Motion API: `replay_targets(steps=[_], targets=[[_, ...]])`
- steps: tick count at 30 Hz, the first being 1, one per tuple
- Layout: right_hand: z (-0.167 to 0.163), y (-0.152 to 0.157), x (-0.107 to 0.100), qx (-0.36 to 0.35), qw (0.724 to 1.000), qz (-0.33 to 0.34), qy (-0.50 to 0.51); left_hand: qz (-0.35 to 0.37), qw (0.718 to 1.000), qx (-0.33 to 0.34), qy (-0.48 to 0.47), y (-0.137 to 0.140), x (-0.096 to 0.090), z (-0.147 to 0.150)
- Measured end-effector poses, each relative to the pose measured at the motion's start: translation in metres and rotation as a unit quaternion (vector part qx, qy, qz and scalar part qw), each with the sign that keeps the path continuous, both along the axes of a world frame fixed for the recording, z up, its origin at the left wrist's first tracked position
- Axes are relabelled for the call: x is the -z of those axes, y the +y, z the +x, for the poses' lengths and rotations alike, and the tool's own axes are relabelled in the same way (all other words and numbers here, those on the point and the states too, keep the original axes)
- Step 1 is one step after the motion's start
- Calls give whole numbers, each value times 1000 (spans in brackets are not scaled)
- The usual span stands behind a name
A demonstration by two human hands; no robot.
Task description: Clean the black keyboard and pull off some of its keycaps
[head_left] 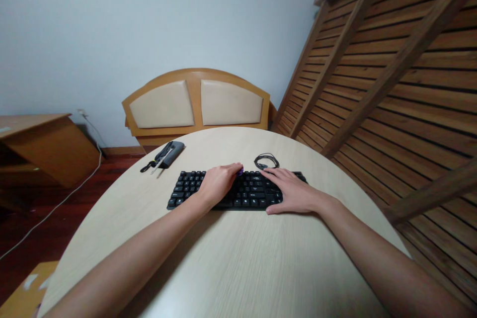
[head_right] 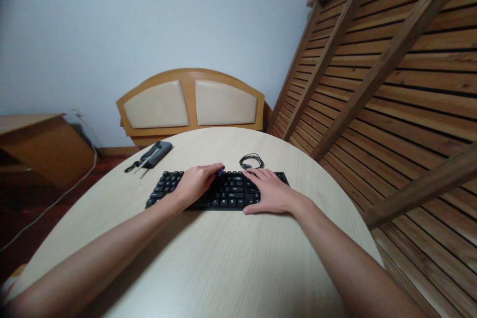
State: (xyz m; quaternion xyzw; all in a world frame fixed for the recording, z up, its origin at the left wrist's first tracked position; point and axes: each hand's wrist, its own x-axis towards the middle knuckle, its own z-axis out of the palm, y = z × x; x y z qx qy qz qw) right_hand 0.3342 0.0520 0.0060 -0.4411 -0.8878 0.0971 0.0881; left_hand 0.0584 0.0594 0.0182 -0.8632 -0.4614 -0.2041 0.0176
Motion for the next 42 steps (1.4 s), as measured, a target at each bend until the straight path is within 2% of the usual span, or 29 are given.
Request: replay_targets(steps=[3,6,15,22,27,30,34,38,42], targets=[[-1,1,1,-1,1000,8,2,-14,1000,15,14,8,6,14],[0,1,3,1,1000,12,-2,-21,999,38,23,2,12,17],[1,4,8,-3,1000,18,8,-6,989,140,50,-41,12,4],[1,4,8,-6,1000,20,10,-21,983,182,9,-63,14,-4],[-1,3,6,-1,1000,21,5,-35,989,144,-17,-53,4,-3],[-2,2,6,-3,1000,24,9,-14,995,95,-34,-34,-3,6],[-2,2,6,-3,1000,23,8,-16,1000,11,-11,-5,-5,24],[-1,2,7,-6,1000,25,11,-29,1000,5,2,8,4,39],[-2,3,8,-7,999,30,12,-33,999,29,6,2,11,44]])
